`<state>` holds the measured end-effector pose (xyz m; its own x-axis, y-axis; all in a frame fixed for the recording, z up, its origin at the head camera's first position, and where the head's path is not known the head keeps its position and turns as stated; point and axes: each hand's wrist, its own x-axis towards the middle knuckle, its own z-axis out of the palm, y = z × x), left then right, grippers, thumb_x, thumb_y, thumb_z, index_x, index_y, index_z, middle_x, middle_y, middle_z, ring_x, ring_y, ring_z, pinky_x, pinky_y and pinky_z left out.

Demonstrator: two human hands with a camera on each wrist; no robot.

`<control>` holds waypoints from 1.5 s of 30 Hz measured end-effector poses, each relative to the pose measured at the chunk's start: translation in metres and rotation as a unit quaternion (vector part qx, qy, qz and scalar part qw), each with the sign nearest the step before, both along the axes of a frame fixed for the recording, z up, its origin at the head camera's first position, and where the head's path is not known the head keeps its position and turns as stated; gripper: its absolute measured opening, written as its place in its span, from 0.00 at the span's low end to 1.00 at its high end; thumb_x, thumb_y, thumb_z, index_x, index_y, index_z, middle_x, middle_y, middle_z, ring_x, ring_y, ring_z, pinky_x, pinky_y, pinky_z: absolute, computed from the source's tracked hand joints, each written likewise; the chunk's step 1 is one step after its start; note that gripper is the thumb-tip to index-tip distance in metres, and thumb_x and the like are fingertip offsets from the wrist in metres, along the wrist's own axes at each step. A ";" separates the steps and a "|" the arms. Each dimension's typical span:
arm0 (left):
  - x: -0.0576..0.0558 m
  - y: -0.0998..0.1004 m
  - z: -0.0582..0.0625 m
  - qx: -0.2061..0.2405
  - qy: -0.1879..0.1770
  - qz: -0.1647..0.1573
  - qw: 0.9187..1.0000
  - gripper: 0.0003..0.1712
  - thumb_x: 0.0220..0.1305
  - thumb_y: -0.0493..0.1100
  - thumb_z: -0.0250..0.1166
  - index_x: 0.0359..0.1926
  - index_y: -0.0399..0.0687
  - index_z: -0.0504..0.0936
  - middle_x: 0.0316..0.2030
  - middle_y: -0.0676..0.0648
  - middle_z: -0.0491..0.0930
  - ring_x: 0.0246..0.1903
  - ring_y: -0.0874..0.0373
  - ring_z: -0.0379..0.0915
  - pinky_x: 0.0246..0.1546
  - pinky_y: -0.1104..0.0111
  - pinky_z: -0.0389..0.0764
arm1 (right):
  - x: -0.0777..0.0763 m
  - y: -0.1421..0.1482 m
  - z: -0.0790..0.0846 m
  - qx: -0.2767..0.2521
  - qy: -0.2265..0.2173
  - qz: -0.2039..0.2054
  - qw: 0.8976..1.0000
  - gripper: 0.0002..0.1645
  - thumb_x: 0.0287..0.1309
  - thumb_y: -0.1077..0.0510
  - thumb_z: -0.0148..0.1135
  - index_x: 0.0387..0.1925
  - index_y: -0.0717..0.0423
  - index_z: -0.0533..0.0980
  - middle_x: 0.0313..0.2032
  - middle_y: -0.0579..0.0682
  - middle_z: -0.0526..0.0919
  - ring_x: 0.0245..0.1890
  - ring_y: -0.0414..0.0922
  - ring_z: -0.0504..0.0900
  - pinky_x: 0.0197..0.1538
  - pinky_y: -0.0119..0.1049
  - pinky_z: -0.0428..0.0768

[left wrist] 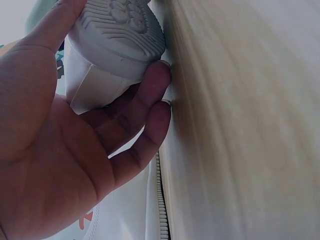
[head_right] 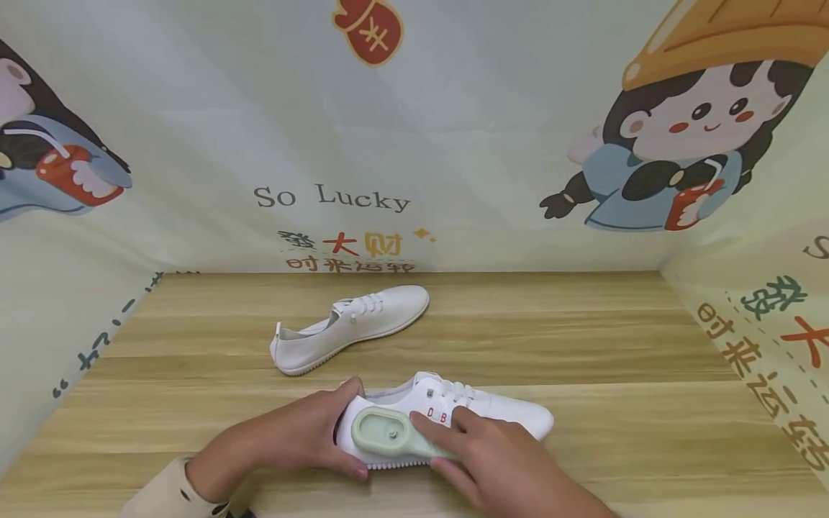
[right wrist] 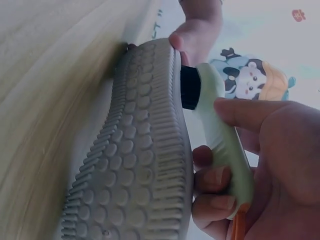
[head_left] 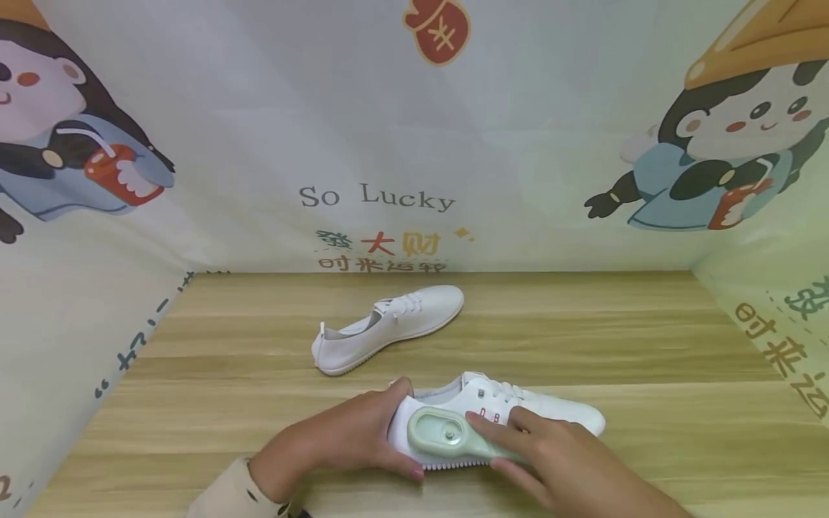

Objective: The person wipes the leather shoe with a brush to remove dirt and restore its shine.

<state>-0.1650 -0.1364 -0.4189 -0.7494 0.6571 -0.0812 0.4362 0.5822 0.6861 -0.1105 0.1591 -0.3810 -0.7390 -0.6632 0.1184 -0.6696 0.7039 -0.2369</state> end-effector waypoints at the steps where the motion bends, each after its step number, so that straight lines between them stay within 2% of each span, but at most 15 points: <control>1: 0.000 0.000 0.000 -0.001 0.001 0.001 1.000 0.40 0.41 0.66 0.79 0.46 0.58 0.65 0.36 0.59 0.78 0.33 0.68 0.74 0.36 0.74 0.76 | 0.000 -0.001 -0.001 0.000 0.006 -0.001 1.000 0.27 0.72 0.40 0.53 0.70 0.34 0.69 0.38 0.41 0.77 0.28 0.30 0.69 0.32 0.33 0.77; 5: 0.001 0.000 0.001 0.001 0.000 0.004 1.000 0.40 0.41 0.66 0.79 0.46 0.58 0.65 0.36 0.59 0.78 0.33 0.69 0.74 0.35 0.74 0.76 | 0.000 -0.002 -0.003 -0.004 0.025 -0.006 1.000 0.27 0.71 0.40 0.54 0.69 0.33 0.69 0.38 0.39 0.77 0.28 0.30 0.68 0.33 0.35 0.77; 8: 0.001 0.000 0.001 -0.003 -0.002 0.006 1.000 0.40 0.41 0.66 0.79 0.46 0.58 0.65 0.35 0.60 0.79 0.32 0.69 0.75 0.35 0.74 0.76 | 0.000 -0.001 -0.003 -0.006 0.023 -0.005 1.000 0.27 0.71 0.40 0.53 0.69 0.33 0.70 0.36 0.39 0.76 0.26 0.30 0.67 0.31 0.33 0.75; 11: 0.002 0.001 0.001 -0.013 0.000 0.010 1.000 0.40 0.41 0.68 0.78 0.46 0.59 0.65 0.34 0.61 0.79 0.31 0.69 0.74 0.33 0.74 0.75 | 0.000 0.002 -0.002 0.005 -0.001 -0.017 1.000 0.27 0.71 0.37 0.51 0.69 0.32 0.69 0.40 0.42 0.80 0.30 0.33 0.75 0.34 0.36 0.81; 15: 0.002 0.001 0.001 -0.024 0.005 0.018 1.000 0.40 0.40 0.69 0.78 0.45 0.60 0.65 0.31 0.61 0.78 0.28 0.69 0.74 0.30 0.73 0.75 | -0.003 0.010 0.002 0.028 -0.041 -0.042 0.998 0.28 0.71 0.33 0.48 0.69 0.29 0.69 0.49 0.48 0.84 0.42 0.43 0.84 0.43 0.47 0.85; 17: 0.003 0.001 0.001 -0.028 0.004 0.021 0.999 0.40 0.40 0.69 0.78 0.45 0.60 0.65 0.31 0.61 0.78 0.28 0.69 0.73 0.29 0.73 0.74 | -0.003 0.013 0.005 0.036 -0.066 -0.054 0.996 0.28 0.71 0.32 0.48 0.69 0.28 0.69 0.52 0.51 0.84 0.46 0.48 0.85 0.47 0.51 0.84; 23: 0.004 0.001 0.003 -0.046 0.018 0.031 0.998 0.40 0.39 0.71 0.77 0.45 0.60 0.66 0.30 0.60 0.77 0.27 0.68 0.72 0.28 0.73 0.73 | -0.004 0.021 0.014 0.053 -0.112 -0.084 0.989 0.28 0.69 0.33 0.52 0.67 0.28 0.71 0.55 0.55 0.83 0.48 0.53 0.85 0.50 0.55 0.83; 28: 0.002 0.001 0.003 -0.049 0.019 0.031 0.998 0.41 0.39 0.71 0.77 0.45 0.60 0.66 0.30 0.60 0.78 0.27 0.67 0.72 0.28 0.72 0.73 | -0.004 0.027 0.019 0.062 -0.124 -0.094 0.986 0.28 0.67 0.32 0.54 0.66 0.29 0.72 0.57 0.58 0.82 0.50 0.56 0.84 0.50 0.59 0.82; 32: 0.001 0.001 0.002 -0.045 0.012 0.030 0.998 0.41 0.39 0.71 0.77 0.46 0.60 0.66 0.30 0.60 0.78 0.27 0.67 0.73 0.28 0.72 0.73 | -0.003 0.026 0.016 0.058 -0.097 -0.071 0.991 0.28 0.69 0.32 0.49 0.67 0.29 0.71 0.55 0.56 0.83 0.47 0.53 0.85 0.48 0.55 0.83; 37: 0.002 0.001 0.000 -0.032 0.006 0.025 0.999 0.40 0.40 0.71 0.77 0.45 0.60 0.66 0.30 0.60 0.78 0.27 0.68 0.73 0.28 0.72 0.74 | -0.001 0.016 0.009 0.045 -0.067 -0.045 0.996 0.28 0.72 0.33 0.46 0.69 0.29 0.68 0.50 0.50 0.84 0.40 0.43 0.84 0.44 0.47 0.85; 41: 0.002 0.001 -0.001 -0.026 0.008 0.022 0.999 0.39 0.40 0.70 0.78 0.45 0.60 0.66 0.31 0.60 0.78 0.28 0.68 0.74 0.29 0.73 0.75 | 0.001 0.008 0.001 0.018 -0.026 -0.015 0.999 0.28 0.72 0.38 0.52 0.69 0.33 0.69 0.41 0.44 0.81 0.30 0.33 0.75 0.35 0.38 0.81; 45: 0.002 0.001 -0.001 -0.021 0.011 0.022 0.999 0.39 0.40 0.68 0.79 0.45 0.60 0.67 0.32 0.61 0.79 0.29 0.68 0.74 0.30 0.73 0.75 | 0.002 0.002 -0.005 -0.003 0.012 0.000 1.000 0.28 0.71 0.40 0.55 0.69 0.36 0.70 0.34 0.39 0.74 0.24 0.30 0.64 0.29 0.31 0.72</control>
<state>-0.1628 -0.1359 -0.4199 -0.7795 0.6199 -0.0904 0.4249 0.6291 0.6509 -0.1084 0.1610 -0.3862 -0.7363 -0.6621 0.1395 -0.6746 0.7028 -0.2257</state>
